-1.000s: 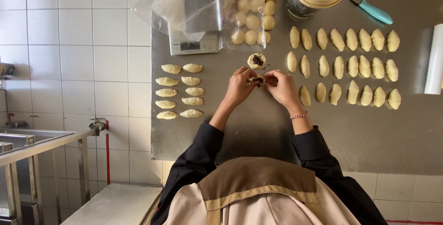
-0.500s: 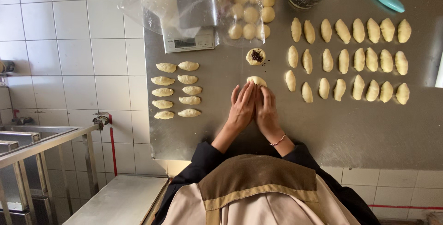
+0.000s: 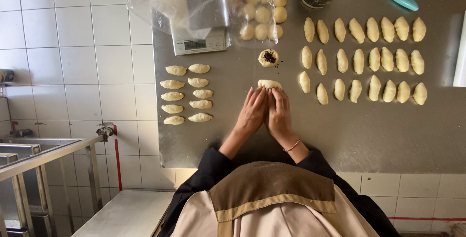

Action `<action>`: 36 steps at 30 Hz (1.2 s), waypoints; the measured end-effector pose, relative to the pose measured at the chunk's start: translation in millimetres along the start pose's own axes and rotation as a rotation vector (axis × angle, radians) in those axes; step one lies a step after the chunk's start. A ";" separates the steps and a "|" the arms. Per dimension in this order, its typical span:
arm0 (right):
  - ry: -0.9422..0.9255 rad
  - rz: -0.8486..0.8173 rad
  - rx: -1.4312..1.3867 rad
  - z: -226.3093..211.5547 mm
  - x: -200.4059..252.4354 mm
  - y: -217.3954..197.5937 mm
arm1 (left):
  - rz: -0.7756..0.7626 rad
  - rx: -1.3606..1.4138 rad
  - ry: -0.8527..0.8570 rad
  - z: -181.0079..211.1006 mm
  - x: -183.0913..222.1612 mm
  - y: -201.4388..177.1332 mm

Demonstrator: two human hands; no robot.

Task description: The person prepares bread by flattening dough rounds, adding a dark filling with a spoon, and rolling the dough into cylinders on a metal table.

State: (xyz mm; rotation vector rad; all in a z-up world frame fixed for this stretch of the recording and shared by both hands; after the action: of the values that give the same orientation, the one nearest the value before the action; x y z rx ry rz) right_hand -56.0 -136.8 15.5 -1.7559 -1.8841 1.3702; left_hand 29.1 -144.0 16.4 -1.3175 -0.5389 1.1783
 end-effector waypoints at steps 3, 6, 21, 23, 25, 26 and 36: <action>0.008 -0.111 0.179 -7.3 5.0 4.7 | -0.034 0.010 -0.024 3.9 -2.3 -14.4; 0.068 -0.057 -0.023 0.1 -8.4 -10.8 | -0.468 0.166 -0.192 -22.1 -7.4 15.4; 0.038 -0.121 -0.313 -13.6 -26.9 -40.7 | -0.180 0.397 -0.095 -42.0 -10.3 -21.6; -0.051 -0.136 -0.334 -24.8 -26.5 -44.1 | -0.178 0.398 -0.059 -38.3 -5.3 -30.0; -0.011 -0.197 -0.334 -25.4 -30.3 -40.4 | -0.187 0.423 -0.091 -37.4 -2.8 -35.3; 0.045 -0.241 -0.317 -26.7 -32.2 -34.4 | -0.203 0.456 -0.097 -38.4 3.6 -41.0; -0.053 -0.511 -0.688 -213.9 -35.0 100.0 | 0.695 -0.031 -0.855 -151.8 252.8 -189.4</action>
State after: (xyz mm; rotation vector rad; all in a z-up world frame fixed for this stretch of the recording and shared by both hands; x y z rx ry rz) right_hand 169.5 -82.9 72.1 -1.2869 -2.7945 0.6208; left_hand 320.1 41.1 78.6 -0.9946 -0.7185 2.3507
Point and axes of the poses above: each hand's wrist, its own x-axis away from the middle knuckle, its own y-axis out of the palm, z = x × y, the point moved 9 cm from there along -x, towards the middle knuckle, and after that the axes turned 11 degrees about -x, right-handed, at the moved point
